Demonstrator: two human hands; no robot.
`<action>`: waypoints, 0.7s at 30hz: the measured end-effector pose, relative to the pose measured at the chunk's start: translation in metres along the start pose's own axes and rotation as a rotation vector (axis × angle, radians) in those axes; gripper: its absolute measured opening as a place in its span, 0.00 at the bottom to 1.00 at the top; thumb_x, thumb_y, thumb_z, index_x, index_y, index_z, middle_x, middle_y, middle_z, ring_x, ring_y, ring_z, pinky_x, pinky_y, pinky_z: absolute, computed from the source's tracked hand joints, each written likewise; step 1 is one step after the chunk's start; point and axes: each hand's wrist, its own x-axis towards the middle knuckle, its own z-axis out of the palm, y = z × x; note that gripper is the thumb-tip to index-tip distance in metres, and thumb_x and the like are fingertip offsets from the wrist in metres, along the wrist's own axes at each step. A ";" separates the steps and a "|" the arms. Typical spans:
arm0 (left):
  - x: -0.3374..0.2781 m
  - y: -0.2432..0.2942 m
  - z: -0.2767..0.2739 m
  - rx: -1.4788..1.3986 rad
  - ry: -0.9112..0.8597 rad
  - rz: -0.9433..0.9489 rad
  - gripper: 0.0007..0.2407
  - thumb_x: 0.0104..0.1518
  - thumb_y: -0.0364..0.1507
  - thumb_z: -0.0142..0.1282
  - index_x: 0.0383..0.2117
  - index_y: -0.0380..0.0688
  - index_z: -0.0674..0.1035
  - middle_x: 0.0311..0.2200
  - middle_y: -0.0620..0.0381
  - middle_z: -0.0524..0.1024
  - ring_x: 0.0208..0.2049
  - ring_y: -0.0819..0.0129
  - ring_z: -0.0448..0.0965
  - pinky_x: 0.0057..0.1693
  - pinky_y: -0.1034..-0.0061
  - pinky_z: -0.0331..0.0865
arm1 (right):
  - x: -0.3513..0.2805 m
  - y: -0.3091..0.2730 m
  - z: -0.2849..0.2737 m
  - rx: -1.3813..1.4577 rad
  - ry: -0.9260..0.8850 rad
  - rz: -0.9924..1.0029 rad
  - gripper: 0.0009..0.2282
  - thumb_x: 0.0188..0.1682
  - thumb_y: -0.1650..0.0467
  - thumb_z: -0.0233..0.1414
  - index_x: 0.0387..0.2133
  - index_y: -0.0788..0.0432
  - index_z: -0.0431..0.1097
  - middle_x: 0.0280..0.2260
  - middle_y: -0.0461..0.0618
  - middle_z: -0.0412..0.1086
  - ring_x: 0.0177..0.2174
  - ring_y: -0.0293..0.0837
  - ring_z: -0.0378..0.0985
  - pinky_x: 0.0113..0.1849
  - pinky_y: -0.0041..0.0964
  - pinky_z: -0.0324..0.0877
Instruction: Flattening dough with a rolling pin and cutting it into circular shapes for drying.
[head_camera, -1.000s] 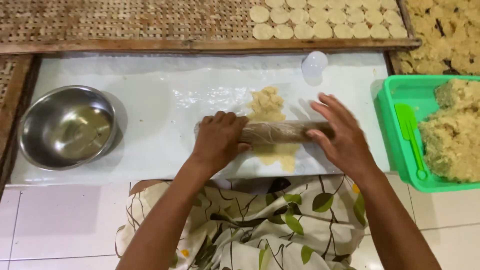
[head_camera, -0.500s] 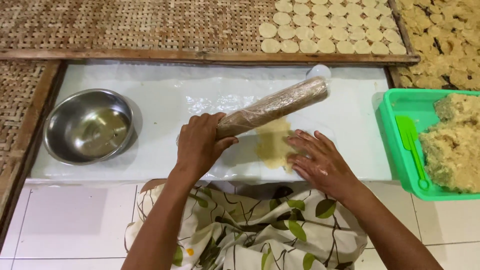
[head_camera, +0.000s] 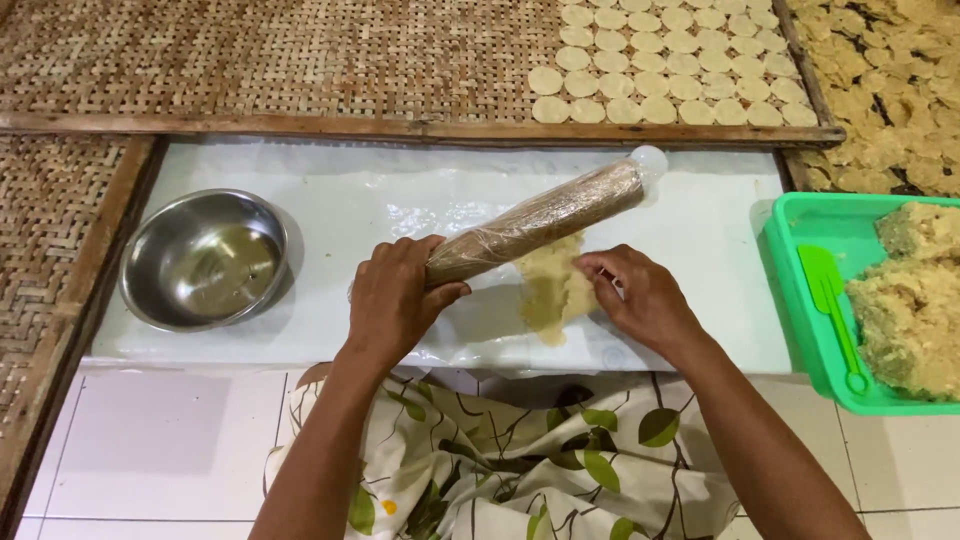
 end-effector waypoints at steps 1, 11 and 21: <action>0.000 0.000 -0.001 -0.002 -0.002 -0.002 0.25 0.46 0.43 0.70 0.50 0.48 0.79 0.36 0.53 0.78 0.41 0.54 0.75 0.47 0.59 0.66 | -0.007 -0.005 0.000 0.000 -0.003 0.001 0.09 0.51 0.68 0.54 0.44 0.53 0.76 0.42 0.51 0.75 0.39 0.47 0.80 0.42 0.41 0.76; -0.004 -0.003 0.009 -0.020 -0.002 0.007 0.26 0.46 0.43 0.69 0.51 0.47 0.78 0.36 0.53 0.78 0.40 0.54 0.74 0.46 0.59 0.66 | -0.039 -0.046 0.011 -0.349 0.045 -0.510 0.12 0.39 0.65 0.65 0.36 0.53 0.77 0.53 0.50 0.69 0.51 0.50 0.70 0.49 0.49 0.68; -0.003 -0.003 0.001 -0.026 -0.004 -0.020 0.25 0.46 0.43 0.69 0.51 0.49 0.79 0.35 0.54 0.77 0.39 0.56 0.74 0.46 0.60 0.65 | -0.004 -0.025 0.015 -0.290 0.105 -0.395 0.07 0.45 0.68 0.63 0.35 0.55 0.77 0.51 0.49 0.72 0.47 0.45 0.73 0.48 0.43 0.70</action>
